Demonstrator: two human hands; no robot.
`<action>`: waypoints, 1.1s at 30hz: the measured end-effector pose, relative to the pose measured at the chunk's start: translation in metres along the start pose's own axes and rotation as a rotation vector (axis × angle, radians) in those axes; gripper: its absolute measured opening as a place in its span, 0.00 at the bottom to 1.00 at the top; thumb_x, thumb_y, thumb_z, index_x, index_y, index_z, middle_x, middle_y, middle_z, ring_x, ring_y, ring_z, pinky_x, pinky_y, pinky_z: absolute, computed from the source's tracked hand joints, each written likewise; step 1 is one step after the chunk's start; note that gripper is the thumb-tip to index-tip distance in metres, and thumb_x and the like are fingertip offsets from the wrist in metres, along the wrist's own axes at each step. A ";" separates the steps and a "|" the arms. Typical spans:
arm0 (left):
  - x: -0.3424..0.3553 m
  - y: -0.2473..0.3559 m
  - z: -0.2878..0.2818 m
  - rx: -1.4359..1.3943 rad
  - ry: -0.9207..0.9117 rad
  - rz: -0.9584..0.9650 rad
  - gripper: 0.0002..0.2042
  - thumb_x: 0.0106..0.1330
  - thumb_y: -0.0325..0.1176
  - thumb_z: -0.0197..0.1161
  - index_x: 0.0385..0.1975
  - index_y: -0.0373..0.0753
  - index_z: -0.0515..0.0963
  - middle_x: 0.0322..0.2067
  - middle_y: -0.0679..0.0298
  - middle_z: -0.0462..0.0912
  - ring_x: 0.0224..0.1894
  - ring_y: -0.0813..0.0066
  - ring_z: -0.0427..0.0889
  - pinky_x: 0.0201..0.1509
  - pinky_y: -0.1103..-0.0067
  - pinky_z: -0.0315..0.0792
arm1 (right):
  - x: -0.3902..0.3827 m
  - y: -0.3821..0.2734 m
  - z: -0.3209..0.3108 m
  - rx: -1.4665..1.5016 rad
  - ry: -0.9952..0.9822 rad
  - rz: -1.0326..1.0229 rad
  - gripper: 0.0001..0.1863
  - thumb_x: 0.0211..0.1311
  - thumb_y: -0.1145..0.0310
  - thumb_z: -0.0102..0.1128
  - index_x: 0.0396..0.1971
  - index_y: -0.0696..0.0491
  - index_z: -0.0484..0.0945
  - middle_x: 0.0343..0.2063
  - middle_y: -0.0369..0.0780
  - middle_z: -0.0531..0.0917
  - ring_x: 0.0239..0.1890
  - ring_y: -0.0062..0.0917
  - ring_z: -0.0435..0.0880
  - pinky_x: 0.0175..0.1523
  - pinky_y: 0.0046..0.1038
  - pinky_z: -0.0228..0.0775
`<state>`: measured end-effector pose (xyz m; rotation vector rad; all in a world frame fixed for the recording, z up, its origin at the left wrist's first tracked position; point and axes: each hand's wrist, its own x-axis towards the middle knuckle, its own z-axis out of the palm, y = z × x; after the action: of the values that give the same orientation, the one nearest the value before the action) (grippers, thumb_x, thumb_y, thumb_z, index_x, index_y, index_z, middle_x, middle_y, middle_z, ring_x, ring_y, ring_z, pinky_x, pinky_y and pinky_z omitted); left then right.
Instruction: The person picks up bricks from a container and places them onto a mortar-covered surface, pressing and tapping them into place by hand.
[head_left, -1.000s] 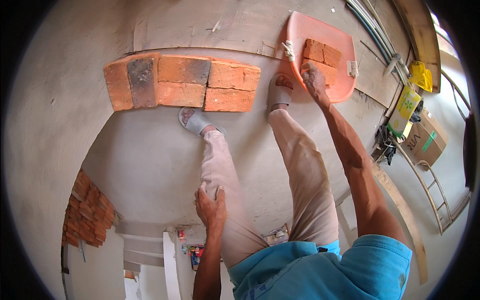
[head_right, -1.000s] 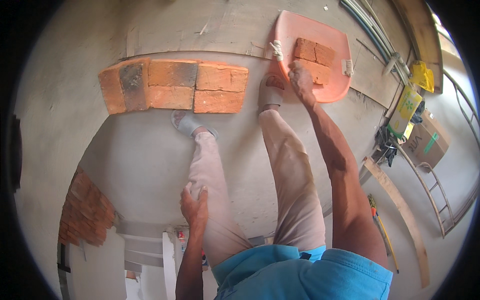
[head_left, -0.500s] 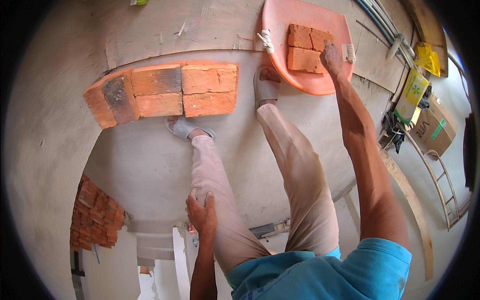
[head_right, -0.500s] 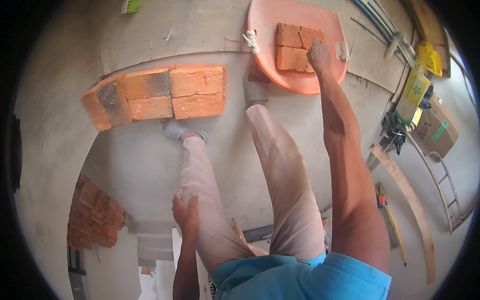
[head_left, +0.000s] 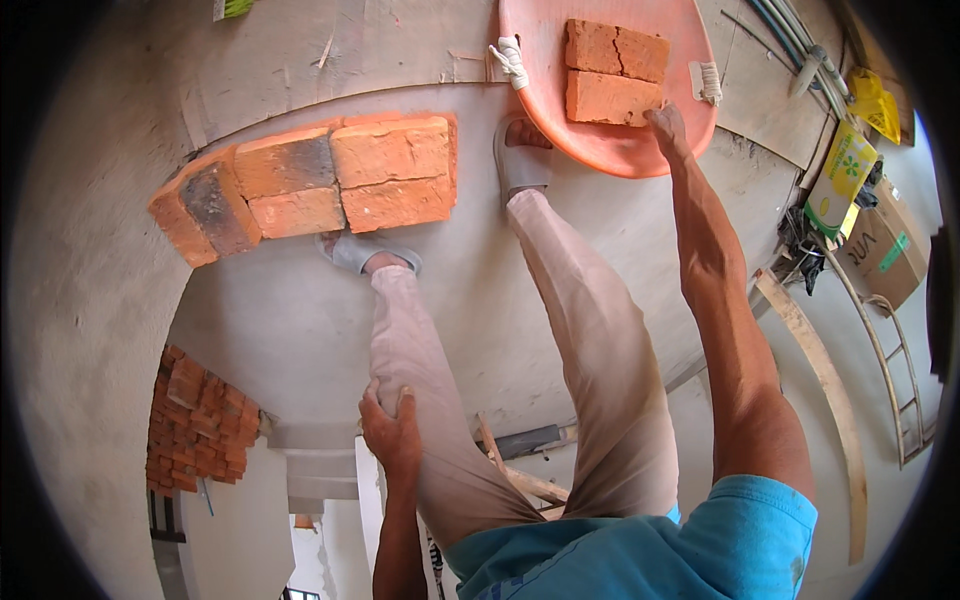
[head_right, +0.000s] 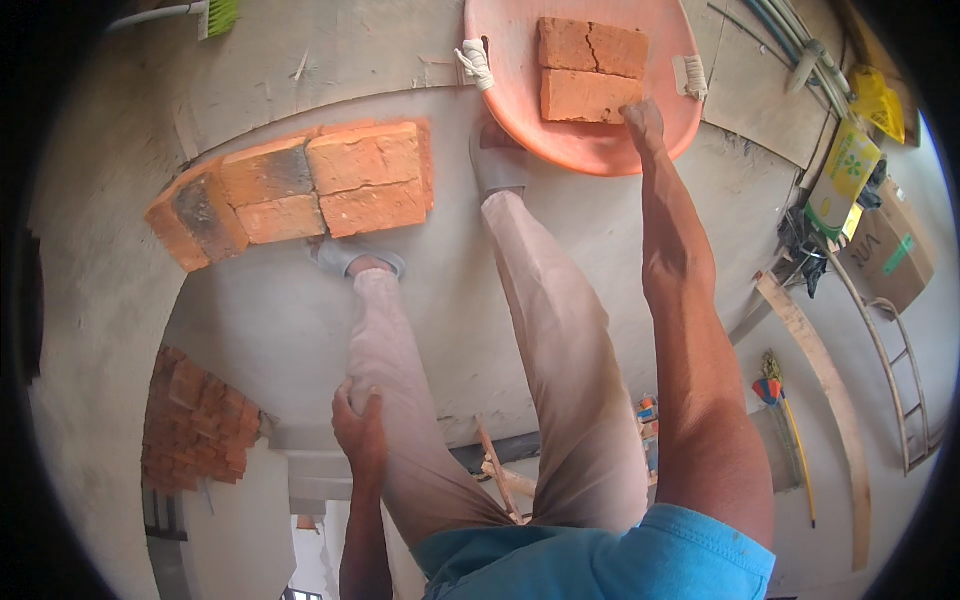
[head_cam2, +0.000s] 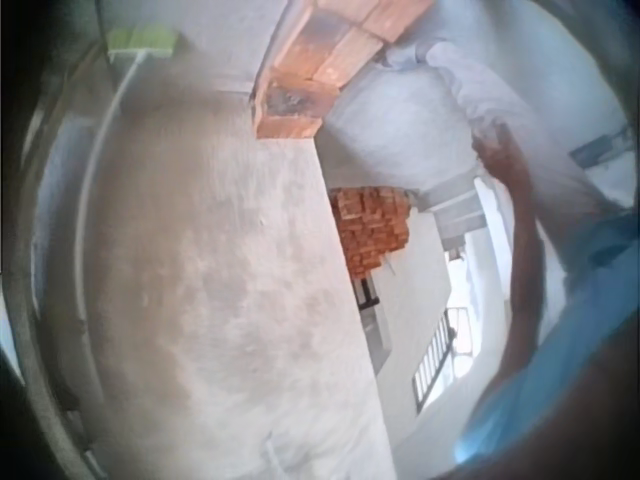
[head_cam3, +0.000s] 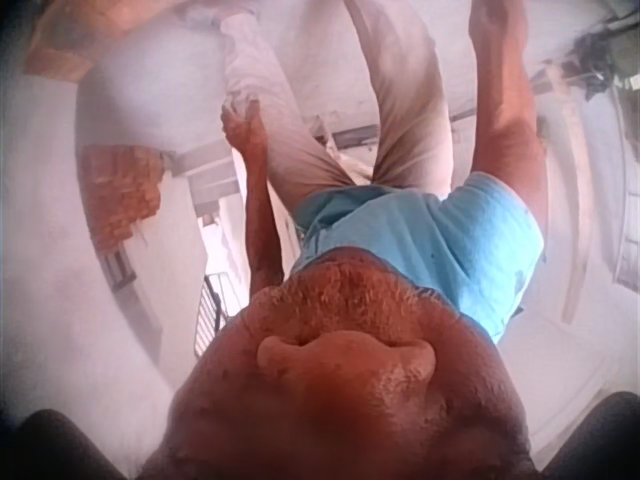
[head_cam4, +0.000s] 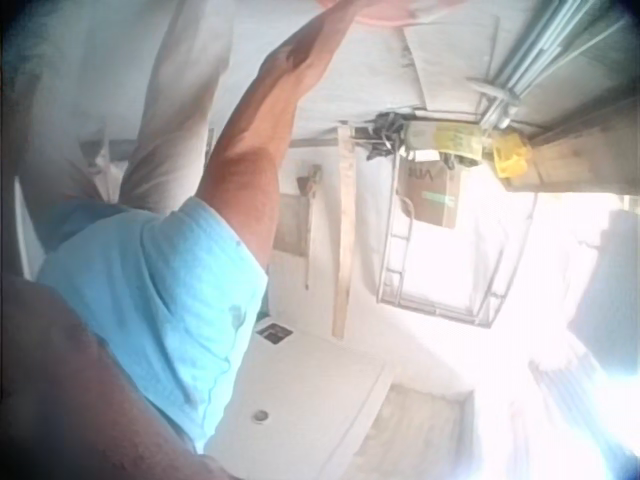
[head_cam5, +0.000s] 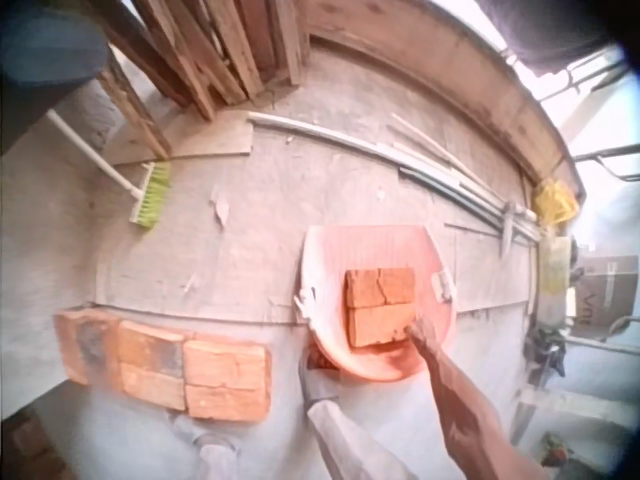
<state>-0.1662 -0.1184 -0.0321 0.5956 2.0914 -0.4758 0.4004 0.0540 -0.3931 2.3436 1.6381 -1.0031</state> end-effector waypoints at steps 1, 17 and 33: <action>-0.001 0.001 0.000 -0.003 0.003 0.002 0.27 0.65 0.40 0.66 0.61 0.35 0.72 0.58 0.49 0.76 0.60 0.48 0.73 0.66 0.61 0.65 | 0.001 0.000 0.006 0.080 0.023 0.061 0.20 0.52 0.60 0.60 0.36 0.63 0.82 0.32 0.54 0.83 0.40 0.46 0.83 0.48 0.43 0.71; -0.004 0.018 -0.001 0.073 0.013 0.027 0.27 0.65 0.41 0.65 0.61 0.35 0.72 0.58 0.49 0.76 0.62 0.48 0.72 0.67 0.61 0.63 | -0.004 -0.001 -0.001 0.640 0.100 0.399 0.18 0.57 0.64 0.65 0.43 0.60 0.79 0.23 0.35 0.75 0.31 0.22 0.78 0.31 0.24 0.70; -0.006 0.023 0.005 0.166 0.033 0.049 0.29 0.65 0.46 0.66 0.60 0.34 0.71 0.53 0.47 0.77 0.57 0.46 0.75 0.63 0.60 0.66 | -0.003 0.016 -0.012 0.820 -0.251 0.500 0.17 0.66 0.52 0.63 0.41 0.50 0.81 0.31 0.32 0.79 0.34 0.16 0.77 0.37 0.24 0.70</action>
<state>-0.1465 -0.1036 -0.0329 0.7537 2.0769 -0.6187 0.4195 0.0503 -0.3870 2.6757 0.5167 -1.9710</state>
